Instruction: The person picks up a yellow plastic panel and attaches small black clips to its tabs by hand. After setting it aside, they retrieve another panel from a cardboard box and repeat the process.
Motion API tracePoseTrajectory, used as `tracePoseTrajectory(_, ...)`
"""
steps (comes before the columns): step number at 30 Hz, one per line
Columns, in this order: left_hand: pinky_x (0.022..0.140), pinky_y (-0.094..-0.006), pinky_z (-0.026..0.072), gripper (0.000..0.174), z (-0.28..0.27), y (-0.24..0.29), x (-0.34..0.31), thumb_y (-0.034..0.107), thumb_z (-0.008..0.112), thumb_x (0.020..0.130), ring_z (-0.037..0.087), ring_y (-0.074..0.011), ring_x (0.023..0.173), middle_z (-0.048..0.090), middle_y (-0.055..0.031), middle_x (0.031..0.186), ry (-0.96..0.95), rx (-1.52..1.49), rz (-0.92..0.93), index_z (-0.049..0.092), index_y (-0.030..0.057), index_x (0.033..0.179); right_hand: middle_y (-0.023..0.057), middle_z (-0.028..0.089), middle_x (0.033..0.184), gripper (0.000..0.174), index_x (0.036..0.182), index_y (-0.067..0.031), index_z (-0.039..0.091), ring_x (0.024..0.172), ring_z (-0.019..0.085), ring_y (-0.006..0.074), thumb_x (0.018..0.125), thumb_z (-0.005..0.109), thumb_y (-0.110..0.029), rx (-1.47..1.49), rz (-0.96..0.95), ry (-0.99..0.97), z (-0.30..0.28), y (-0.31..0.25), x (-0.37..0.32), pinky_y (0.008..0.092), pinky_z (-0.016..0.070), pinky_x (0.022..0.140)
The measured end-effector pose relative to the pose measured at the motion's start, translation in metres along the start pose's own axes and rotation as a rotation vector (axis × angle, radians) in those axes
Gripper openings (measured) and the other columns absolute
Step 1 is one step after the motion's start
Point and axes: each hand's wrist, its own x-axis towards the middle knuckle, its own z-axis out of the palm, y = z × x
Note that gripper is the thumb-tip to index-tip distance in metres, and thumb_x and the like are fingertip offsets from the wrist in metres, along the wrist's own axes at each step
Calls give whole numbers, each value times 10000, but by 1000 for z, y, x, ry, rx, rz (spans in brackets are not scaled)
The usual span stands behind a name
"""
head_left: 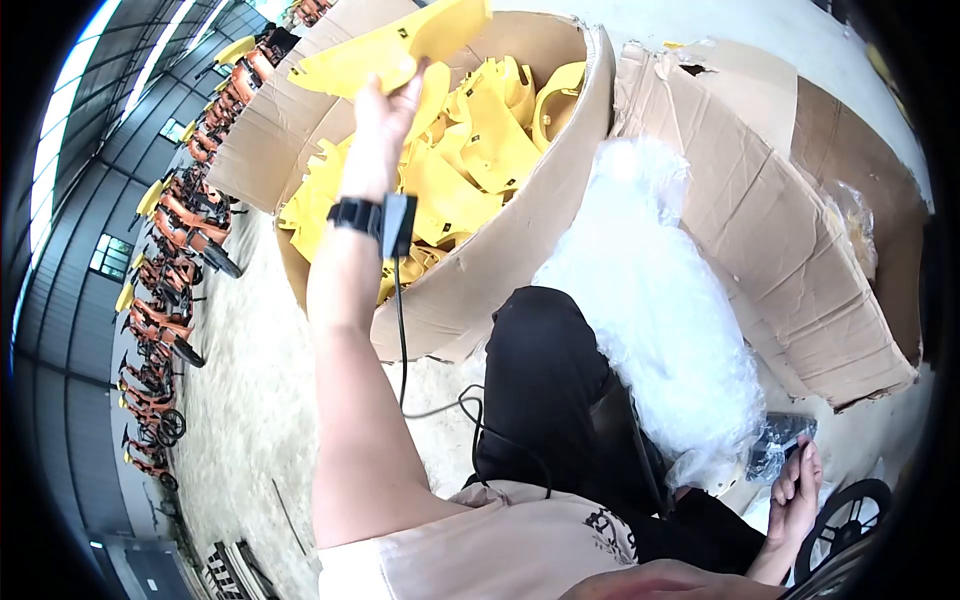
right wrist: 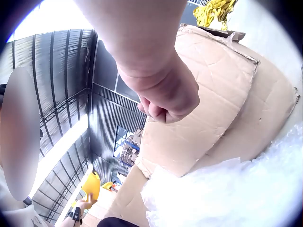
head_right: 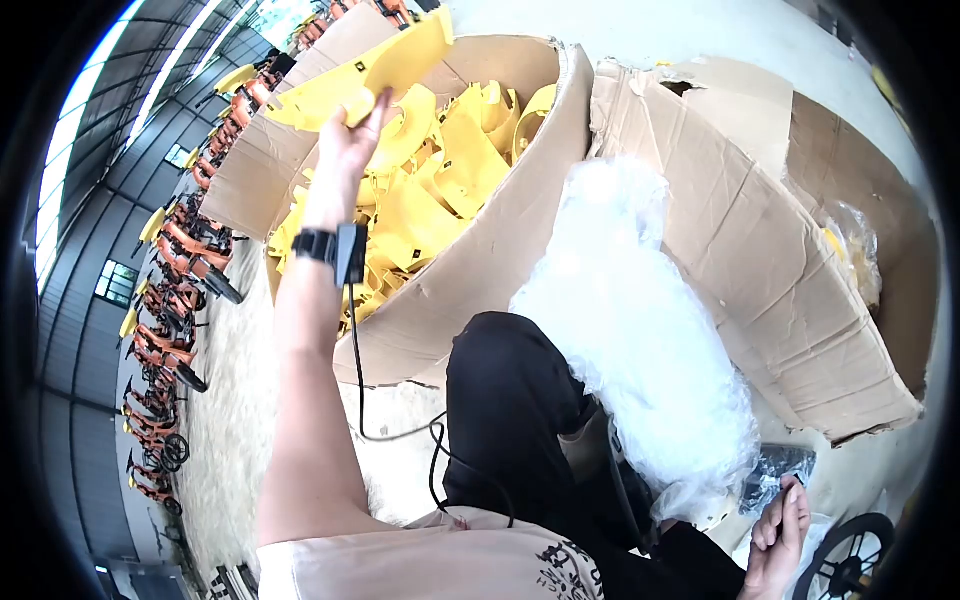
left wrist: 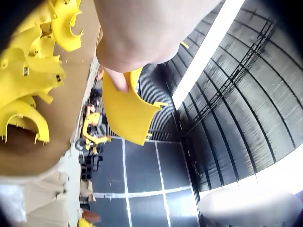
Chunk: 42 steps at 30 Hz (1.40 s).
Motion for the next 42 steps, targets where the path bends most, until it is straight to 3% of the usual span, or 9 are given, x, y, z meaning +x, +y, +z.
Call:
tracePoseTrajectory(3, 1050, -593, 465, 710, 1, 44, 47, 308, 486, 1012, 368, -470, 1363, 149, -306, 1549, 448, 222, 121, 100, 8, 1527, -42, 417, 721, 267, 1246, -17, 545, 498, 312, 13, 1032, 529, -176, 11, 18, -19, 5, 0, -2, 168, 223, 398)
tracePoseTrajectory(7, 995, -557, 511, 728, 13, -10, 43, 254, 513, 987, 431, -450, 1310, 218, -260, 1532, 423, 321, -128, 90, 26, 1534, 48, 556, 959, 374, 1313, 33, 504, 664, 429, 75, 957, 565, -63, 38, 119, 85, 28, -1, -9, 181, 325, 505)
tracePoseTrajectory(9, 980, -476, 523, 610, 37, -65, 3, 192, 485, 1000, 533, -384, 1215, 402, -233, 1437, -67, 712, -171, 212, -23, 1502, 61, 572, 994, 383, 1321, 49, 499, 685, 440, 81, 954, 553, -49, 20, 214, 137, 39, -1, -9, 181, 336, 520)
tracePoseTrajectory(19, 942, -292, 479, 387, 217, -311, -140, 257, 575, 984, 614, -139, 1084, 664, -89, 1183, -1024, 1243, -241, 593, 9, 1280, 15, 562, 782, 319, 1205, 17, 566, 537, 367, 53, 1042, 522, -254, 168, 310, 5, 43, -4, -18, 190, 269, 458)
tracePoseTrajectory(23, 882, -314, 477, 401, 222, -427, -153, 354, 507, 1013, 647, -173, 947, 706, -105, 1021, -1472, 1337, 139, 674, 52, 1218, -8, 517, 694, 343, 1140, 30, 616, 528, 359, 55, 1048, 509, -283, 136, 228, 18, 40, -18, -19, 204, 281, 462)
tracePoseTrajectory(28, 634, -407, 497, 537, 225, -406, -222, 444, 394, 1030, 629, -333, 605, 646, -153, 635, -1648, 1680, 165, 780, 100, 887, -14, 467, 612, 327, 1241, 24, 610, 533, 395, 52, 1052, 499, -218, -217, -68, 81, 29, -38, -26, 211, 341, 492)
tracePoseTrajectory(31, 633, -397, 486, 397, 185, -365, -249, 368, 440, 1022, 656, -306, 693, 690, -114, 769, -1964, 1609, 228, 737, 107, 990, 37, 505, 582, 335, 1339, -15, 558, 501, 421, 97, 1015, 517, -92, -624, -526, 295, 25, -50, -27, 253, 387, 492)
tracePoseTrajectory(39, 911, -413, 506, 419, 174, -334, -282, 324, 529, 976, 641, -338, 1078, 654, -162, 1226, -2082, 1571, -106, 591, 81, 1311, 211, 605, 717, 547, 1397, -50, 517, 577, 583, 372, 866, 551, 80, -1233, -534, 131, 32, -68, 3, 376, 464, 553)
tracePoseTrajectory(42, 989, -416, 472, 487, 188, -332, -279, 372, 507, 987, 586, -379, 1174, 595, -206, 1307, -2175, 1609, -144, 548, 61, 1360, 136, 615, 661, 585, 1346, -79, 533, 593, 625, 360, 771, 553, 28, -1361, -474, 88, 32, -55, 13, 442, 492, 546)
